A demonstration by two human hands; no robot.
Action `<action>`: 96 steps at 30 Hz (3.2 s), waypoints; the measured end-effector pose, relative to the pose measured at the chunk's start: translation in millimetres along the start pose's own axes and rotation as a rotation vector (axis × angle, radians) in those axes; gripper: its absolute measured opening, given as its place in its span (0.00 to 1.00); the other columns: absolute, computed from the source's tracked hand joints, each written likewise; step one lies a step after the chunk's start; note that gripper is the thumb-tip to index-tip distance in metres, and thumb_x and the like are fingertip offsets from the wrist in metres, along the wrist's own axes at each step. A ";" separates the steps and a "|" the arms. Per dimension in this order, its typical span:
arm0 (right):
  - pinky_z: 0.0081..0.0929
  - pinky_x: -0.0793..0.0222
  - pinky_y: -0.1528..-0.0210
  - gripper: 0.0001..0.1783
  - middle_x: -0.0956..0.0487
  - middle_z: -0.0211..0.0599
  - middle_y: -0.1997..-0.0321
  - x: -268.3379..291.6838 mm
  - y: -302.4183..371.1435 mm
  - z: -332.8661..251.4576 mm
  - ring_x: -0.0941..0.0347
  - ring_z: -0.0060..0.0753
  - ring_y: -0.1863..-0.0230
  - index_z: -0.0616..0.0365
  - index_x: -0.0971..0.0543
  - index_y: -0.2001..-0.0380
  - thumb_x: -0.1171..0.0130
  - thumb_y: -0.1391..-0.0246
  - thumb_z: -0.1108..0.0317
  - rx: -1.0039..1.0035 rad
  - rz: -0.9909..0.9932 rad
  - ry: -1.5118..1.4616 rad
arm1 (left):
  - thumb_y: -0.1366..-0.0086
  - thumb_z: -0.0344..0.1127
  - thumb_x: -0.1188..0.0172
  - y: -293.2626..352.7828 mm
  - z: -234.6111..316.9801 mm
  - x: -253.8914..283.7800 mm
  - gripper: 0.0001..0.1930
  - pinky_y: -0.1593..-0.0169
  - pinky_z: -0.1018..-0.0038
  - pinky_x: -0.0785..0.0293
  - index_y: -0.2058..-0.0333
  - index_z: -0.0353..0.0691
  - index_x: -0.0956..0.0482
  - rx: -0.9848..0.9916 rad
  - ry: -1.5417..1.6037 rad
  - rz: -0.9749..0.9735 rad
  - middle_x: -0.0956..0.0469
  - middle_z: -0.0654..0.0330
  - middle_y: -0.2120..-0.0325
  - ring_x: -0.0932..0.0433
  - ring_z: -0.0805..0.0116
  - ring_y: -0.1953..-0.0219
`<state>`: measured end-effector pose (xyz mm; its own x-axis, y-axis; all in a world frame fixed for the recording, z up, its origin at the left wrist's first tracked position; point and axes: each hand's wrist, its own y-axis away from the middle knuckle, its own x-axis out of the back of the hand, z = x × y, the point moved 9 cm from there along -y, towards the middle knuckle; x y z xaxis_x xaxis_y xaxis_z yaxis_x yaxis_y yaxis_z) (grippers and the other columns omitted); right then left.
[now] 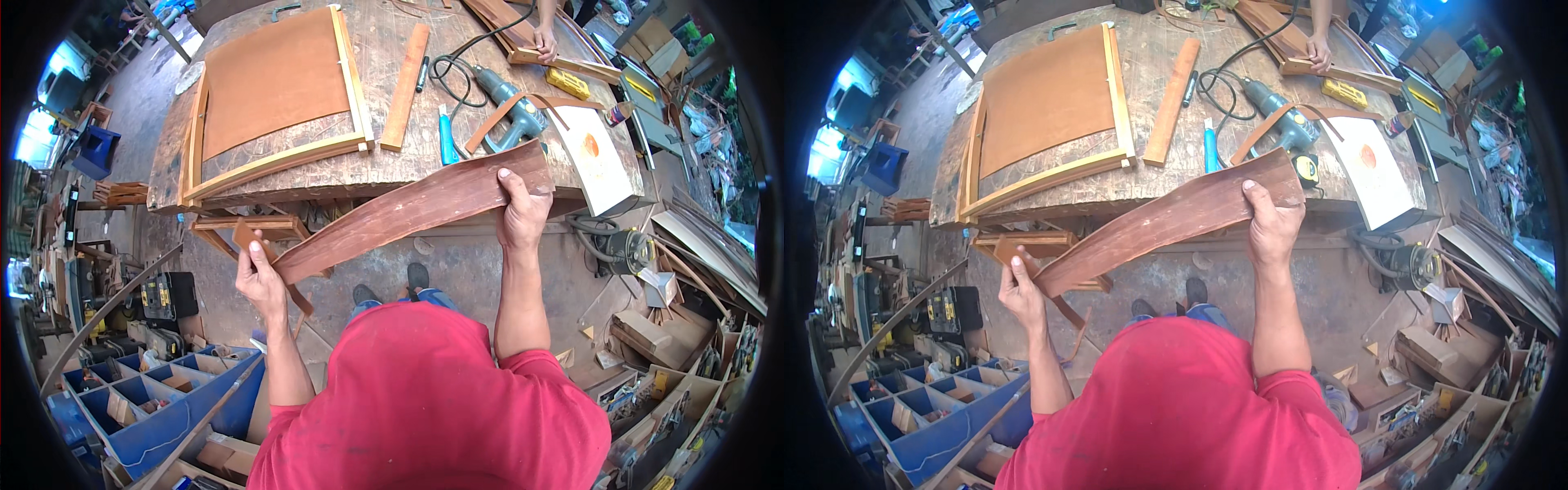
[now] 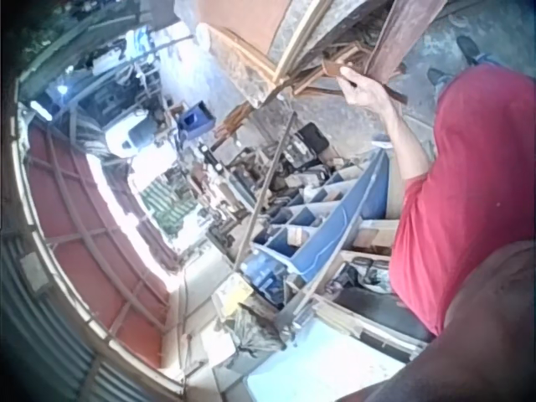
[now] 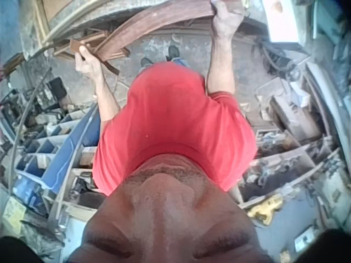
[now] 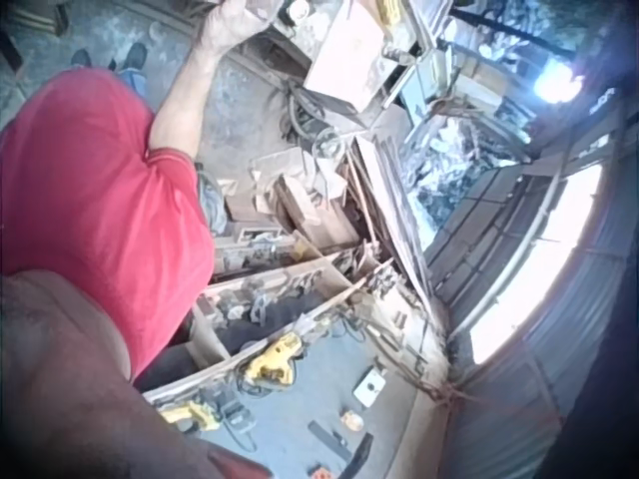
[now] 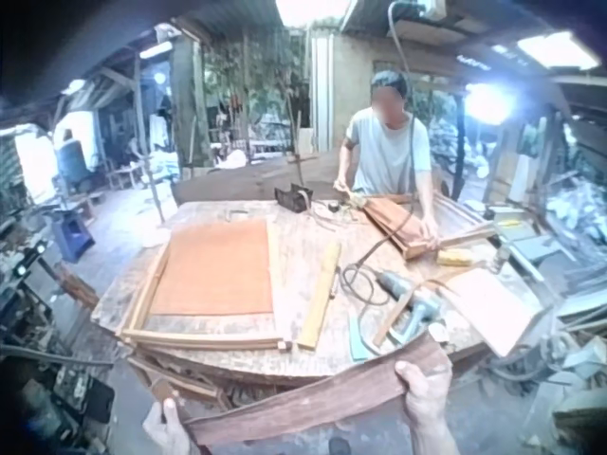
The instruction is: Assembling and fitting a leather seat onto a wooden chair frame.
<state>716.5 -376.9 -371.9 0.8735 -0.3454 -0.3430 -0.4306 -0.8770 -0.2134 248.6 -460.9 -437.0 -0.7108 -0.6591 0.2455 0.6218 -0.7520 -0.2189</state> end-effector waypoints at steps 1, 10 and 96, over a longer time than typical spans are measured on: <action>0.27 0.25 0.50 0.13 0.17 0.36 0.56 -1.4 0.6 -11.5 0.21 0.24 0.56 0.68 0.20 0.53 0.38 0.42 0.79 0.064 0.044 0.173 | 0.24 0.37 0.43 -3.8 8.9 -3.9 0.17 0.52 0.74 0.25 0.46 0.31 0.18 -0.003 0.003 0.006 0.16 0.55 0.60 0.20 0.71 0.58; 0.43 0.23 0.55 0.26 0.26 0.56 0.51 -153.7 113.7 -18.0 0.22 0.56 0.57 0.71 0.26 0.43 0.39 0.48 0.79 0.446 -0.536 0.524 | 0.29 0.28 0.44 67.3 136.9 -120.0 0.18 0.46 0.63 0.22 0.44 0.27 0.23 -0.563 0.131 -0.440 0.19 0.43 0.48 0.17 0.48 0.49; 0.33 0.31 0.70 0.10 0.25 0.37 0.68 -153.9 139.2 -0.5 0.26 0.38 0.70 0.60 0.18 0.64 0.31 0.51 0.79 0.410 -0.828 0.159 | 0.36 0.40 0.30 44.1 121.5 -31.6 0.20 0.53 0.72 0.21 0.53 0.29 0.15 0.014 0.359 -1.050 0.16 0.45 0.53 0.16 0.61 0.54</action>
<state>522.2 -446.0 -348.4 0.9455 0.2682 0.1847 0.3222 -0.6885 -0.6498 338.5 -473.6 -339.7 -0.9391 0.3434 0.0147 -0.3437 -0.9377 -0.0513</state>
